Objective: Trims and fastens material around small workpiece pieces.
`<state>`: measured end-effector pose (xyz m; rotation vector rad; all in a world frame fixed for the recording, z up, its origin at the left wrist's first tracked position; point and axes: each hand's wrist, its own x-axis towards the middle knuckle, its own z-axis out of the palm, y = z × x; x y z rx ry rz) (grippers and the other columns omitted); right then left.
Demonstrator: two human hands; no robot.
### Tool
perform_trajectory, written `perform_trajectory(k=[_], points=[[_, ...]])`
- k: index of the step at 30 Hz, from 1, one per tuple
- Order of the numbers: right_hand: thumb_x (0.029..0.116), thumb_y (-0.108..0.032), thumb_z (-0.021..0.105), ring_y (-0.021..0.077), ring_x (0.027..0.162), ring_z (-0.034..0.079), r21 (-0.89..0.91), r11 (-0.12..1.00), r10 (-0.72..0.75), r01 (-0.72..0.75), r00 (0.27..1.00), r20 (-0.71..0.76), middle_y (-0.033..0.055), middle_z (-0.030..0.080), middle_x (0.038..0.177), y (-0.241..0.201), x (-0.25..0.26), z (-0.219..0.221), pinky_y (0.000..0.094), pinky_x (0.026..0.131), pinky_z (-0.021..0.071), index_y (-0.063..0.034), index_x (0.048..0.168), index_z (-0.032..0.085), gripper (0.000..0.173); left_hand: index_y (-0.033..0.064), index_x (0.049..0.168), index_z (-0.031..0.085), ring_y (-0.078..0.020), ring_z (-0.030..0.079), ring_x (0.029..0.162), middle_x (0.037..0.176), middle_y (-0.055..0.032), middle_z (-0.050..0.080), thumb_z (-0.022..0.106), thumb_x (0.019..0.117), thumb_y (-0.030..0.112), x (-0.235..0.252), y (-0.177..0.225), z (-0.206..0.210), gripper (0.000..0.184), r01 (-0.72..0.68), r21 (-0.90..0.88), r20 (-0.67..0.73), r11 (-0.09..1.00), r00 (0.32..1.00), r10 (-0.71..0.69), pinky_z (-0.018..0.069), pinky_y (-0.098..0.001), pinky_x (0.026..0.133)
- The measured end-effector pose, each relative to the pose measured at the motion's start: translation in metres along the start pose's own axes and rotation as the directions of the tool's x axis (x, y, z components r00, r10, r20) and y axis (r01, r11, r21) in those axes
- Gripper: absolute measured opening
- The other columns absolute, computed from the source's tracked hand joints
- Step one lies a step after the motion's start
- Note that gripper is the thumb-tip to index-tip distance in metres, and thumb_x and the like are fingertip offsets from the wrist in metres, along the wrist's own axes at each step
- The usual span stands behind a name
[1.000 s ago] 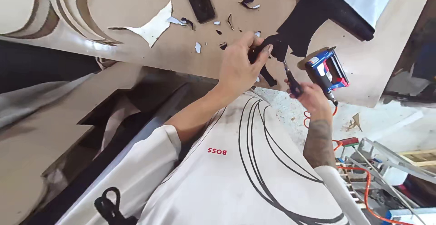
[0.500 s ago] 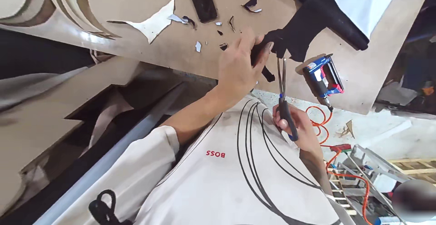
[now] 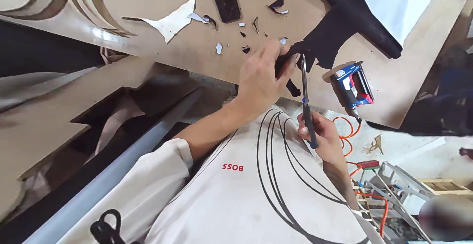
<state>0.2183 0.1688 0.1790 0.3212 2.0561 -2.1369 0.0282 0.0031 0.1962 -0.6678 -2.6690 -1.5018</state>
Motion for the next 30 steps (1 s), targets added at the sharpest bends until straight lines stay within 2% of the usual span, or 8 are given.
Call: perform_trajectory(k=[6, 8, 13, 18, 22, 30], points=[[0.0991, -0.032, 0.070, 0.0085, 0.063, 0.057, 0.017, 1.000, 0.009, -0.009, 1.000, -0.017, 0.0007, 0.061, 0.080, 0.001, -0.003, 0.006, 0.0262, 0.055, 0.0506, -0.0045, 0.095, 0.062, 0.029, 0.0049, 0.109, 0.070, -0.0065, 0.070, 0.082, 0.095, -0.0027, 0.074, 0.069, 0.0987, 0.028, -0.001, -0.002, 0.000, 0.026, 0.037, -0.018, 0.002, 0.999, 0.999, -0.037, 0.0607, -0.0257, 0.072], [0.0989, -0.034, 0.070, 0.0078, 0.064, 0.057, 0.008, 1.000, 0.001, -0.001, 1.000, -0.017, 0.0016, 0.062, 0.081, 0.002, -0.003, 0.008, 0.0245, 0.054, 0.0485, -0.0036, 0.095, 0.063, 0.031, 0.0045, 0.108, 0.070, -0.0060, 0.070, 0.082, 0.095, -0.0030, 0.073, 0.070, 0.0982, 0.027, -0.001, -0.001, -0.001, 0.025, 0.043, -0.031, 0.004, 0.999, 0.999, -0.043, 0.0606, -0.0246, 0.072], [0.0969, -0.041, 0.071, 0.0081, 0.067, 0.058, 0.024, 0.999, -0.023, 0.023, 1.000, -0.012, 0.0015, 0.062, 0.084, 0.000, -0.002, 0.005, 0.0248, 0.056, 0.0496, -0.0044, 0.096, 0.062, 0.038, 0.0079, 0.108, 0.070, -0.0034, 0.070, 0.079, 0.093, 0.0006, 0.074, 0.068, 0.0990, 0.031, -0.001, -0.004, -0.002, 0.025, 0.104, -0.034, 0.042, 0.994, 0.994, -0.103, 0.0600, -0.0239, 0.070], [0.0971, -0.048, 0.067, 0.0077, 0.072, 0.056, 0.018, 0.999, -0.034, 0.033, 0.999, 0.038, 0.0017, 0.061, 0.089, 0.001, -0.004, 0.000, 0.0244, 0.060, 0.0478, -0.0064, 0.093, 0.061, 0.043, 0.0069, 0.108, 0.066, -0.0024, 0.071, 0.080, 0.095, 0.0002, 0.075, 0.068, 0.0998, 0.029, 0.005, -0.006, -0.003, 0.024, 0.116, -0.076, 0.014, 0.990, 0.993, -0.116, 0.0607, -0.0223, 0.070], [0.0978, -0.049, 0.066, 0.0084, 0.075, 0.057, 0.000, 1.000, -0.025, 0.025, 0.999, 0.033, 0.0021, 0.060, 0.091, 0.000, -0.001, -0.001, 0.0256, 0.064, 0.0505, -0.0044, 0.098, 0.061, 0.045, 0.0055, 0.106, 0.063, -0.0030, 0.068, 0.074, 0.090, -0.0003, 0.072, 0.069, 0.0994, 0.030, 0.008, -0.004, -0.003, 0.026, 0.126, -0.095, 0.024, 0.988, 0.992, -0.124, 0.0591, -0.0214, 0.066], [0.0995, -0.043, 0.066, 0.0061, 0.069, 0.056, -0.046, 0.999, -0.012, 0.011, 1.000, -0.007, 0.0000, 0.061, 0.084, 0.000, 0.006, -0.003, 0.0229, 0.059, 0.0486, -0.0016, 0.106, 0.062, 0.042, 0.0080, 0.105, 0.061, -0.0037, 0.066, 0.064, 0.087, 0.0010, 0.072, 0.069, 0.0990, 0.032, 0.009, 0.001, -0.004, 0.026, 0.133, -0.080, 0.062, 0.988, 0.990, -0.128, 0.0564, -0.0219, 0.055]])
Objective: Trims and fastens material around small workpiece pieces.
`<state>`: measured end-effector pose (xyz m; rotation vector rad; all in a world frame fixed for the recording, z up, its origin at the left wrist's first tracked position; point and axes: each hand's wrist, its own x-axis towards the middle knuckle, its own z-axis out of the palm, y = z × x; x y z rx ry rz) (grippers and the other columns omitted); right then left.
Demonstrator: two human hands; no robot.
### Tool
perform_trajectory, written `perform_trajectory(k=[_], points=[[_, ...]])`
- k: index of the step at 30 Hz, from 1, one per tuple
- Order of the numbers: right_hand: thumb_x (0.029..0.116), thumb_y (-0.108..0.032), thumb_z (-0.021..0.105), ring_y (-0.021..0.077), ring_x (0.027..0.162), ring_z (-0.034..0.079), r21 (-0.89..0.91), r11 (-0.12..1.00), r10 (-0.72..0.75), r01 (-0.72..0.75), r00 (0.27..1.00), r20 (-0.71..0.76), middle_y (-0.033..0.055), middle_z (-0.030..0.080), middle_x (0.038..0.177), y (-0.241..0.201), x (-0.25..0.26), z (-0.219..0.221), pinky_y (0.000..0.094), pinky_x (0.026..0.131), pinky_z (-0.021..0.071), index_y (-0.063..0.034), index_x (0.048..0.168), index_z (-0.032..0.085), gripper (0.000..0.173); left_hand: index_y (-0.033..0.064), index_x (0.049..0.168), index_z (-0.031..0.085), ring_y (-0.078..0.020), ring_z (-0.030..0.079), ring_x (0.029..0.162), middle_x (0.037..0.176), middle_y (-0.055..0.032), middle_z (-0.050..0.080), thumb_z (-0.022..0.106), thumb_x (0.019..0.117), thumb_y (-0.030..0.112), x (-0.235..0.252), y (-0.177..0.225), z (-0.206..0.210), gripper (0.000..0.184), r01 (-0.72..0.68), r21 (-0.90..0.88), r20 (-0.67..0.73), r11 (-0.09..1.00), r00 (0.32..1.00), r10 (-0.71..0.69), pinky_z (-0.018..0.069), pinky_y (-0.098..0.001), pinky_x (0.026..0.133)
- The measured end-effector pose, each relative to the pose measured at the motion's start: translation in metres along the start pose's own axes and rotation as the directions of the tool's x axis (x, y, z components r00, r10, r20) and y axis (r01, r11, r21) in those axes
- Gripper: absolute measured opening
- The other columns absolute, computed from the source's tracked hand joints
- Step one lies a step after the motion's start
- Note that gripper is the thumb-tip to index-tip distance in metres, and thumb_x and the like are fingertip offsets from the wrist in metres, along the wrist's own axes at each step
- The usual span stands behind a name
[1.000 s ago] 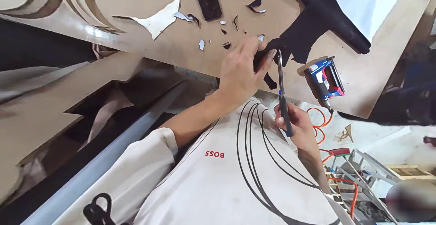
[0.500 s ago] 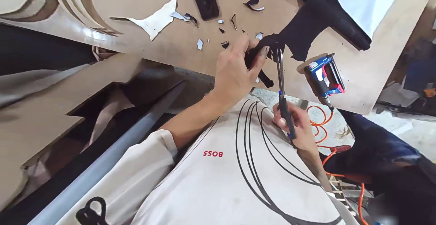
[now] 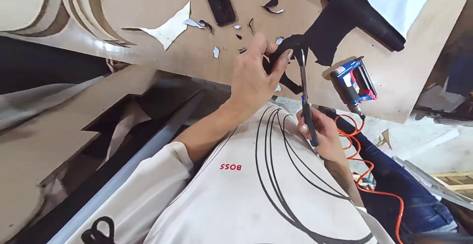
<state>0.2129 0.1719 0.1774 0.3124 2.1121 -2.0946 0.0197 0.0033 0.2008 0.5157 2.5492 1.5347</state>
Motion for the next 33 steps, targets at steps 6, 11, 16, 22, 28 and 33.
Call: perform_trajectory(k=[6, 11, 16, 22, 28, 33], points=[[0.1003, -0.034, 0.067, 0.0043, 0.065, 0.055, 0.060, 0.998, 0.006, -0.004, 1.000, -0.027, -0.0019, 0.061, 0.080, -0.002, 0.000, 0.001, 0.0211, 0.055, 0.0465, -0.0034, 0.101, 0.063, 0.031, 0.0090, 0.108, 0.057, -0.0068, 0.066, 0.063, 0.089, -0.0006, 0.071, 0.068, 0.1004, 0.031, -0.001, 0.003, -0.004, 0.025, 0.050, -0.061, 0.041, 0.997, 0.998, -0.048, 0.0567, -0.0240, 0.052], [0.0974, -0.034, 0.072, 0.0046, 0.066, 0.055, 0.064, 0.998, 0.002, 0.001, 0.999, -0.040, -0.0010, 0.061, 0.082, 0.002, 0.001, -0.008, 0.0211, 0.055, 0.0461, -0.0048, 0.096, 0.063, 0.030, 0.0120, 0.107, 0.061, -0.0071, 0.072, 0.072, 0.091, 0.0021, 0.074, 0.070, 0.0987, 0.034, 0.012, 0.002, -0.007, 0.025, 0.172, -0.157, 0.135, 0.973, 0.979, -0.151, 0.0617, -0.0257, 0.059], [0.0912, -0.023, 0.070, 0.0196, 0.092, 0.063, -0.478, 0.874, -0.072, -0.085, 0.951, -0.302, 0.0128, 0.063, 0.105, 0.053, 0.002, -0.050, 0.0358, 0.074, 0.0564, -0.0009, 0.105, 0.064, 0.027, 0.0089, 0.109, 0.057, -0.0131, 0.062, 0.055, 0.078, -0.0052, 0.067, 0.064, 0.1028, 0.032, 0.015, -0.005, -0.014, 0.024, 0.300, -0.309, 0.326, 0.903, 0.925, -0.195, 0.0513, -0.0263, 0.045], [0.0952, -0.032, 0.066, 0.0478, 0.147, 0.034, -0.823, 0.442, -0.097, -0.358, 0.893, -0.440, 0.0231, 0.048, 0.153, 0.081, 0.045, -0.062, 0.0699, 0.117, 0.0254, -0.0029, 0.125, 0.070, 0.042, 0.0062, 0.108, 0.057, -0.0154, 0.062, 0.053, 0.077, -0.0080, 0.065, 0.062, 0.1039, 0.030, 0.011, -0.009, -0.003, 0.024, 0.336, -0.392, 0.402, 0.857, 0.900, -0.169, 0.0520, -0.0276, 0.043], [0.0919, -0.037, 0.078, 0.0201, 0.108, 0.069, -0.440, 0.878, -0.359, 0.189, 0.868, -0.342, 0.0100, 0.069, 0.119, -0.053, 0.079, -0.010, 0.0409, 0.091, 0.0614, -0.0021, 0.126, 0.065, 0.051, 0.0069, 0.105, 0.055, -0.0130, 0.062, 0.053, 0.074, -0.0062, 0.066, 0.066, 0.1006, 0.016, -0.004, -0.007, 0.022, 0.015, 0.223, -0.346, 0.270, 0.912, 0.954, -0.130, 0.0527, -0.0269, 0.045], [0.0926, -0.021, 0.079, 0.0096, 0.071, 0.067, -0.245, 0.956, -0.246, 0.160, 0.891, -0.380, 0.0022, 0.071, 0.086, -0.050, 0.102, 0.003, 0.0263, 0.059, 0.0576, -0.0056, 0.096, 0.075, 0.016, 0.0070, 0.101, 0.057, -0.0115, 0.066, 0.059, 0.079, -0.0034, 0.070, 0.071, 0.0935, 0.011, -0.007, -0.003, 0.028, 0.017, 0.232, -0.368, 0.272, 0.901, 0.953, -0.134, 0.0554, -0.0271, 0.049]])
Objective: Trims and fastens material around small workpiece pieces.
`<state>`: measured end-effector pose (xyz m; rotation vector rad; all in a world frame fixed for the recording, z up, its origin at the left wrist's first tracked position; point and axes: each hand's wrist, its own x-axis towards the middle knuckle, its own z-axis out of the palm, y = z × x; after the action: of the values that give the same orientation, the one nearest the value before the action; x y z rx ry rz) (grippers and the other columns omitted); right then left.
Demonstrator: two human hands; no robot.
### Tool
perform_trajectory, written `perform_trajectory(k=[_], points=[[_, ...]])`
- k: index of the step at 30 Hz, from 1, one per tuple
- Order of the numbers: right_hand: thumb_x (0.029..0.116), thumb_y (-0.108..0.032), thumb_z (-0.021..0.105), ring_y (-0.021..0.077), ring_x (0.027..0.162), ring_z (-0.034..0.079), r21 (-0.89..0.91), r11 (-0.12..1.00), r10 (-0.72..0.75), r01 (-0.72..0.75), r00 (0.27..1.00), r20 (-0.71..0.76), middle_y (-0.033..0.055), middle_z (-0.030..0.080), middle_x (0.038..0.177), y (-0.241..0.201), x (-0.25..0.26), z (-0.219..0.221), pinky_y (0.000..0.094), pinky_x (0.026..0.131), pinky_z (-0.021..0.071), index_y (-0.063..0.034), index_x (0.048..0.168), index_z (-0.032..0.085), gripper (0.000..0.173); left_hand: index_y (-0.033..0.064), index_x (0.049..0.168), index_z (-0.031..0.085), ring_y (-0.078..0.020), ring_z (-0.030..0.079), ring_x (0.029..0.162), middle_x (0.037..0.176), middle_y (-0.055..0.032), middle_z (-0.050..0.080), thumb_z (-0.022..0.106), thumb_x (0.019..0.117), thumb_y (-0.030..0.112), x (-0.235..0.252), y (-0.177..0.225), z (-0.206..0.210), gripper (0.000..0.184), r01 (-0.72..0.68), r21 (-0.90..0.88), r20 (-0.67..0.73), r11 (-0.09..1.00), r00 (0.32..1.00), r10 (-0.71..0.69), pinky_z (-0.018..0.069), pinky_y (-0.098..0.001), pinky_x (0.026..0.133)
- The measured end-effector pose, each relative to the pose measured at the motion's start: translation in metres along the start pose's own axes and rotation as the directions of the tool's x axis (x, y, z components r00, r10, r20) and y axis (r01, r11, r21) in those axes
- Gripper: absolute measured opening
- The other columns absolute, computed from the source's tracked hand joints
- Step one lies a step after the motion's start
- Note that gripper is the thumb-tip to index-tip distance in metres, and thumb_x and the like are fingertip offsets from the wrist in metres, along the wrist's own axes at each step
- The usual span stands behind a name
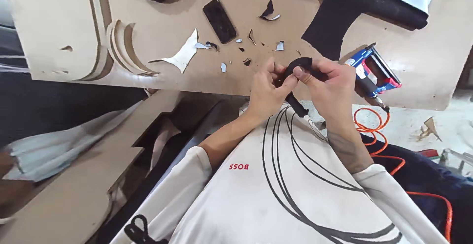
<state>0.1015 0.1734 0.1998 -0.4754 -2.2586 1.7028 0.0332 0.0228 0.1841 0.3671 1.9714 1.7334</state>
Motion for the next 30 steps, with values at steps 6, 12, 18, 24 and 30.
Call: perform_trajectory(k=[6, 12, 18, 24, 30], points=[[0.0930, -0.014, 0.076, 0.0074, 0.073, 0.069, -0.042, 0.995, -0.095, 0.095, 0.995, -0.020, 0.0027, 0.072, 0.085, 0.023, -0.011, -0.002, 0.0259, 0.064, 0.0598, -0.0030, 0.094, 0.071, 0.012, 0.0086, 0.107, 0.056, -0.0084, 0.055, 0.052, 0.077, -0.0065, 0.064, 0.043, 0.1089, 0.021, -0.009, -0.019, -0.010, 0.017, 0.149, -0.410, 0.260, 0.900, 0.965, -0.041, 0.0438, -0.0194, 0.043], [0.0963, -0.018, 0.073, 0.0099, 0.077, 0.070, 0.161, 0.980, 0.100, -0.117, 0.989, 0.111, 0.0016, 0.073, 0.092, 0.012, -0.028, -0.009, 0.0278, 0.068, 0.0620, -0.0046, 0.110, 0.069, 0.020, 0.0069, 0.105, 0.058, -0.0109, 0.057, 0.052, 0.075, -0.0062, 0.062, 0.048, 0.1093, 0.022, -0.011, -0.020, -0.009, 0.019, 0.170, -0.278, 0.237, 0.945, 0.966, -0.104, 0.0483, -0.0232, 0.044], [0.0890, -0.008, 0.080, 0.0114, 0.075, 0.070, 0.265, 0.960, 0.100, -0.095, 0.995, -0.003, 0.0036, 0.073, 0.089, 0.015, -0.033, -0.006, 0.0291, 0.066, 0.0618, -0.0040, 0.102, 0.071, 0.016, 0.0050, 0.108, 0.059, -0.0109, 0.058, 0.055, 0.078, -0.0064, 0.064, 0.052, 0.1081, 0.021, -0.011, -0.015, -0.008, 0.017, 0.125, -0.246, 0.335, 0.961, 0.942, -0.036, 0.0496, -0.0231, 0.046], [0.0927, -0.003, 0.070, 0.0116, 0.078, 0.068, 0.201, 0.977, 0.069, -0.065, 0.998, -0.012, 0.0053, 0.070, 0.092, 0.029, -0.040, 0.008, 0.0297, 0.068, 0.0601, -0.0010, 0.104, 0.067, 0.012, 0.0070, 0.112, 0.060, -0.0107, 0.060, 0.052, 0.075, -0.0075, 0.065, 0.061, 0.1025, 0.018, -0.017, -0.030, -0.006, 0.014, 0.342, -0.474, 0.384, 0.812, 0.909, -0.159, 0.0517, -0.0224, 0.044], [0.0959, -0.006, 0.068, 0.0149, 0.068, 0.064, 0.156, 0.969, 0.194, -0.193, 0.981, 0.007, 0.0070, 0.066, 0.084, 0.053, -0.036, 0.016, 0.0319, 0.058, 0.0571, -0.0022, 0.101, 0.065, 0.007, 0.0056, 0.106, 0.059, -0.0080, 0.052, 0.045, 0.069, -0.0057, 0.060, 0.049, 0.1075, 0.016, -0.009, -0.050, 0.002, 0.014, 0.479, -0.486, 0.412, 0.731, 0.863, -0.292, 0.0442, -0.0191, 0.040]])
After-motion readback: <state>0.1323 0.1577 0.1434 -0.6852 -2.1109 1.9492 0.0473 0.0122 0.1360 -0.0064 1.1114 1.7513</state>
